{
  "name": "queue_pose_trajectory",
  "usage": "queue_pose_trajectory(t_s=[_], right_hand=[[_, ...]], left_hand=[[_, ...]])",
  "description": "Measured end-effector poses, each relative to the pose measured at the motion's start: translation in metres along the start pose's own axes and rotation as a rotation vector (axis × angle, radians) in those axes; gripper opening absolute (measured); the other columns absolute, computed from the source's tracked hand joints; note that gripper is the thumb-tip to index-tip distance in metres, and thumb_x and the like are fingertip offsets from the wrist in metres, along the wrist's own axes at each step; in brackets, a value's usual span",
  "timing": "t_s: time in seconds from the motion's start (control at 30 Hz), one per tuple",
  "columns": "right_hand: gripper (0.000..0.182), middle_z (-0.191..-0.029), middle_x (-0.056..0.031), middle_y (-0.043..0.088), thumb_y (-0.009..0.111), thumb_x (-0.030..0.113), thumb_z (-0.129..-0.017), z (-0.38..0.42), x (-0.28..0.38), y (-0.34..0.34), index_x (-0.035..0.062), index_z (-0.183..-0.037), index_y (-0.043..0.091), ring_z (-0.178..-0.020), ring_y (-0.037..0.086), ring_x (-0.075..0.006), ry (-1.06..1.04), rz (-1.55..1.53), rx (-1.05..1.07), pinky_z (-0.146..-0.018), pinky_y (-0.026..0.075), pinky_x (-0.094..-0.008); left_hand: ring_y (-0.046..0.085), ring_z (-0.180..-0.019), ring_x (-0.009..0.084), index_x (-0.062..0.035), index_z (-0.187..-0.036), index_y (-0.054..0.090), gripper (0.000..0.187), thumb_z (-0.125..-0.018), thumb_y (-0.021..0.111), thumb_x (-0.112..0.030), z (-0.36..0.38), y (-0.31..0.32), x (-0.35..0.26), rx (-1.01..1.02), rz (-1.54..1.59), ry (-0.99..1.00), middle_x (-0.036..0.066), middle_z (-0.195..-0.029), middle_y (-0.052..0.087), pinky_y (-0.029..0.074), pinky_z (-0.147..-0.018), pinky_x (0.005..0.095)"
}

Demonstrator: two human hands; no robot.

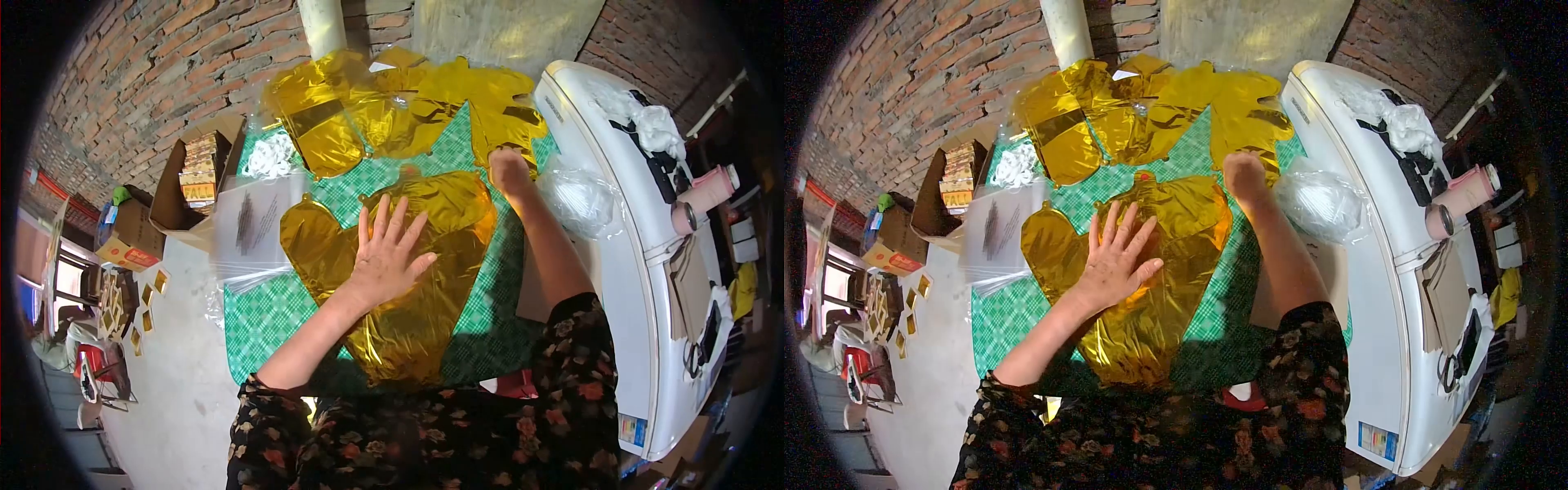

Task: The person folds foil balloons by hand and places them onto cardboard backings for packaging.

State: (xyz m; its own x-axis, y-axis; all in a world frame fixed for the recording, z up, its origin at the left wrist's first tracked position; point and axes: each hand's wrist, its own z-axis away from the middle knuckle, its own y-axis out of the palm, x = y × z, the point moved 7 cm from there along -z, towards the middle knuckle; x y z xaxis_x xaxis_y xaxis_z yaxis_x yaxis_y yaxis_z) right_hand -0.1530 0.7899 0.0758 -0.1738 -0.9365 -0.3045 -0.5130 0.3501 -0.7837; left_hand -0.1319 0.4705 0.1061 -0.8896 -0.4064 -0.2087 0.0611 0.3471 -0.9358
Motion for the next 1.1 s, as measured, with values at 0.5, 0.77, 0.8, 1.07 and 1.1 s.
queue_pose_trajectory(t_s=[0.5,0.77,0.8,1.07,1.1], right_hand=[[0.010,-0.078,-0.0091,0.065,0.055,0.016,-0.096,0.001,-0.019,-0.005,0.0101,-0.089,0.061,-0.075,0.065,-0.0290,0.107,0.486,-0.057,-0.059,0.048,-0.0390],[0.021,-0.089,-0.0190,0.071,0.055,0.023,-0.101,-0.016,-0.012,-0.109,0.0038,-0.103,0.063,-0.084,0.071,-0.0326,0.336,-0.689,-0.091,-0.075,0.054,-0.0444],[0.021,-0.090,-0.0177,0.072,0.056,0.022,-0.101,-0.010,-0.004,-0.104,0.0030,-0.104,0.065,-0.085,0.072,-0.0316,0.355,-0.796,-0.032,-0.076,0.055,-0.0426],[0.019,-0.093,-0.0126,0.074,0.067,0.015,-0.098,0.023,0.050,-0.120,0.0006,-0.111,0.070,-0.084,0.071,-0.0187,0.424,-1.304,0.336,-0.070,0.057,-0.0344],[0.015,-0.095,-0.0126,0.072,0.068,0.011,-0.097,0.026,0.038,-0.110,0.0015,-0.109,0.069,-0.084,0.070,-0.0197,0.375,-1.323,0.142,-0.072,0.057,-0.0346]], left_hand=[[0.054,-0.131,0.0282,-0.0017,-0.144,0.056,0.064,-0.098,0.068,-0.045,-0.108,0.005,-0.010,0.222,0.869,-0.194,0.018,-0.142,0.059,0.043,-0.110,0.0395],[0.062,-0.125,0.0245,0.0025,-0.152,0.043,0.072,-0.108,0.048,-0.054,-0.134,0.021,-0.020,0.268,1.649,-0.511,0.018,-0.139,0.061,0.051,-0.108,0.0369],[0.062,-0.124,0.0246,0.0027,-0.153,0.041,0.073,-0.108,0.047,-0.054,-0.132,0.025,-0.024,0.286,1.752,-0.575,0.019,-0.139,0.061,0.051,-0.108,0.0369],[0.048,-0.065,0.0095,-0.0048,-0.107,0.065,0.027,-0.107,0.060,-0.032,-0.133,0.056,0.009,0.023,1.558,-0.636,-0.001,-0.083,0.060,0.043,-0.064,0.0208],[0.051,-0.067,0.0076,-0.0048,-0.100,0.067,0.017,-0.105,0.063,-0.021,-0.137,0.060,0.019,-0.058,1.552,-0.615,-0.002,-0.079,0.059,0.044,-0.061,0.0236]])
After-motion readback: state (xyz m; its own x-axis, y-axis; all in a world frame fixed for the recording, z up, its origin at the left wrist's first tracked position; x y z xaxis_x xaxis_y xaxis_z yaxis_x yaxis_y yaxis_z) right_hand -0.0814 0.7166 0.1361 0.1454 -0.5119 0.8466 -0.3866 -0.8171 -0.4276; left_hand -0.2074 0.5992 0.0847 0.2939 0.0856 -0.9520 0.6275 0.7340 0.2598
